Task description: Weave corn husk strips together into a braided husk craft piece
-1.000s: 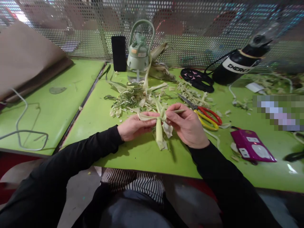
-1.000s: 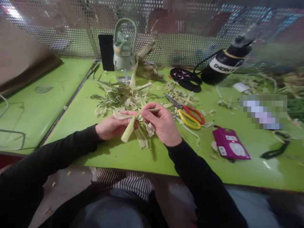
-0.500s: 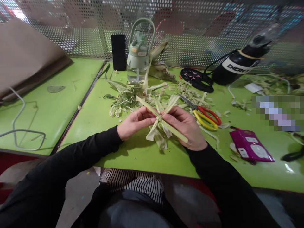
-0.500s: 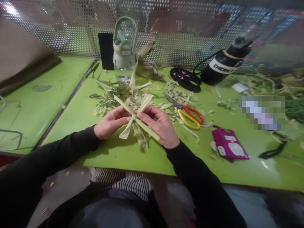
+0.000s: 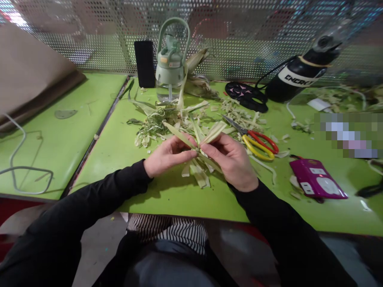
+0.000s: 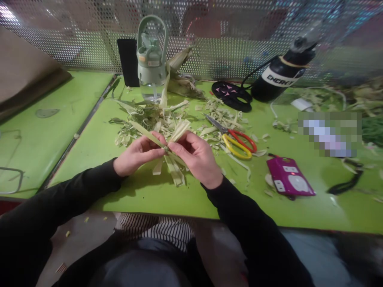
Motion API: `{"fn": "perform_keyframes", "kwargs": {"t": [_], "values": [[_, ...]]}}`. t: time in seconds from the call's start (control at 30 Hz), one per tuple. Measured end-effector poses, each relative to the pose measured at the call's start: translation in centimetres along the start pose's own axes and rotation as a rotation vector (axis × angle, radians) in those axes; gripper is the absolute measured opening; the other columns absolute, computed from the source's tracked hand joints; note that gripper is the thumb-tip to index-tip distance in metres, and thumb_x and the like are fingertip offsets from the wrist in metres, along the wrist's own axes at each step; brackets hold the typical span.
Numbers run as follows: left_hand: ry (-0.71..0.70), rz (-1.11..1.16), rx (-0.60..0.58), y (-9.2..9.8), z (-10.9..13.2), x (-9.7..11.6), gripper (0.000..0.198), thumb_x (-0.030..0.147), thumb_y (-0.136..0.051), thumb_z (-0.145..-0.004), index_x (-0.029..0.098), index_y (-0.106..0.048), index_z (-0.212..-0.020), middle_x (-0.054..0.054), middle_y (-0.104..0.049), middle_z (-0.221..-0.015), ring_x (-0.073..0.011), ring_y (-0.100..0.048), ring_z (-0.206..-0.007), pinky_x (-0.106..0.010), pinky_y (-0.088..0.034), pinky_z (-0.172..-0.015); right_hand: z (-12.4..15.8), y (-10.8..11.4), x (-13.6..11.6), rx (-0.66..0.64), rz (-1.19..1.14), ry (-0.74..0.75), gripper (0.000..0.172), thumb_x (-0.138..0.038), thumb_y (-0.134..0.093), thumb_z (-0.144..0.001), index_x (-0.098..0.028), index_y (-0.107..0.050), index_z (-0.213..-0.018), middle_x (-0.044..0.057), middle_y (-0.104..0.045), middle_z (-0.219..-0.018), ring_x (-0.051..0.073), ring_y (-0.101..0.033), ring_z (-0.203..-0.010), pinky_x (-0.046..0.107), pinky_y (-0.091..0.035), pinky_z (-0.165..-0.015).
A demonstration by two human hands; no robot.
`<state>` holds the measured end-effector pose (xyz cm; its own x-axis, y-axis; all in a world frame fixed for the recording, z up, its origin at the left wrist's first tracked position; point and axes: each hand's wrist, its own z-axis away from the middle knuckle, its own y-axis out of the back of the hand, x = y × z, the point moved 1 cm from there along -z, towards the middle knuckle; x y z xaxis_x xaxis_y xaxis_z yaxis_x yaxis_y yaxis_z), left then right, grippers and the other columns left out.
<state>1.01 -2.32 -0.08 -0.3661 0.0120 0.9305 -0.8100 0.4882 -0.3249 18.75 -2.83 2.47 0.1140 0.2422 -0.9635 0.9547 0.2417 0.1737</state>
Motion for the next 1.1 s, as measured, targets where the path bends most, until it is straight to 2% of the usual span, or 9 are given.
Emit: {"fn": "perform_keyframes", "kwargs": {"t": [0.17, 0.33, 0.53, 0.7, 0.87, 0.97, 1.1], "values": [[0.040, 0.045, 0.052, -0.2, 0.1, -0.6, 0.024, 0.030, -0.076, -0.079, 0.016, -0.061, -0.091, -0.002, -0.067, -0.085, -0.0116, -0.064, -0.078, -0.029, -0.053, -0.080, 0.0, -0.1, 0.2, 0.016, -0.011, 0.042, 0.010, -0.032, -0.071, -0.084, -0.023, -0.067, -0.084, -0.003, -0.065, -0.076, 0.012, -0.061, -0.068, 0.025, -0.053, -0.064], [0.012, 0.080, 0.082, -0.4, 0.2, -0.6, 0.023, 0.027, -0.078, -0.078, 0.018, -0.063, -0.093, 0.000, -0.067, -0.085, -0.0111, -0.065, -0.078, -0.029, -0.053, -0.080, -0.1, 0.1, 0.4, 0.007, -0.005, -0.020, 0.014, -0.035, -0.070, -0.085, -0.021, -0.068, -0.087, -0.001, -0.063, -0.076, 0.011, -0.056, -0.066, 0.025, -0.048, -0.060], [0.000, 0.024, 0.045, -0.7, 0.2, 0.1, 0.022, 0.031, -0.077, -0.079, 0.018, -0.064, -0.091, 0.000, -0.069, -0.080, -0.0108, -0.066, -0.075, -0.028, -0.054, -0.078, -0.2, 0.0, 1.0, -0.012, -0.169, -0.128, 0.020, -0.040, -0.070, -0.084, -0.021, -0.064, -0.083, -0.002, -0.060, -0.073, 0.011, -0.054, -0.062, 0.024, -0.046, -0.055], [-0.022, 0.002, 0.066, -1.0, 0.5, 0.5, 0.018, 0.026, -0.078, -0.078, 0.016, -0.065, -0.085, 0.000, -0.070, -0.082, -0.0101, -0.066, -0.076, -0.026, -0.054, -0.076, -0.1, -0.1, 0.8, -0.007, -0.221, -0.137, 0.021, -0.040, -0.073, -0.082, -0.022, -0.063, -0.081, -0.002, -0.059, -0.074, 0.010, -0.053, -0.063, 0.023, -0.045, -0.054], [-0.049, -0.072, 0.073, -0.9, 0.7, 0.3, 0.014, 0.020, -0.080, -0.074, 0.016, -0.067, -0.079, -0.002, -0.072, -0.088, -0.0112, -0.066, -0.081, -0.028, -0.054, -0.080, 0.2, -0.2, 0.2, 0.019, -0.215, -0.100, 0.019, -0.038, -0.075, -0.080, -0.023, -0.063, -0.081, -0.004, -0.056, -0.071, 0.010, -0.050, -0.062, 0.023, -0.042, -0.055], [-0.045, -0.121, 0.042, -0.7, 0.9, 0.2, 0.015, 0.020, -0.080, -0.074, 0.016, -0.065, -0.077, -0.003, -0.073, -0.089, -0.0118, -0.066, -0.081, -0.028, -0.054, -0.079, 0.2, -0.2, 0.2, -0.016, -0.170, -0.099, 0.019, -0.038, -0.074, -0.081, -0.022, -0.063, -0.081, -0.003, -0.058, -0.073, 0.011, -0.052, -0.064, 0.025, -0.044, -0.057], [0.005, -0.087, 0.016, -0.3, 0.5, -0.4, 0.015, 0.024, -0.079, -0.076, 0.016, -0.068, -0.083, -0.002, -0.073, -0.087, -0.0118, -0.066, -0.079, -0.028, -0.053, -0.079, -0.1, 0.1, 0.3, -0.022, -0.061, -0.080, 0.018, -0.038, -0.069, -0.085, -0.021, -0.062, -0.082, -0.002, -0.059, -0.075, 0.011, -0.053, -0.063, 0.026, -0.045, -0.059]]}}
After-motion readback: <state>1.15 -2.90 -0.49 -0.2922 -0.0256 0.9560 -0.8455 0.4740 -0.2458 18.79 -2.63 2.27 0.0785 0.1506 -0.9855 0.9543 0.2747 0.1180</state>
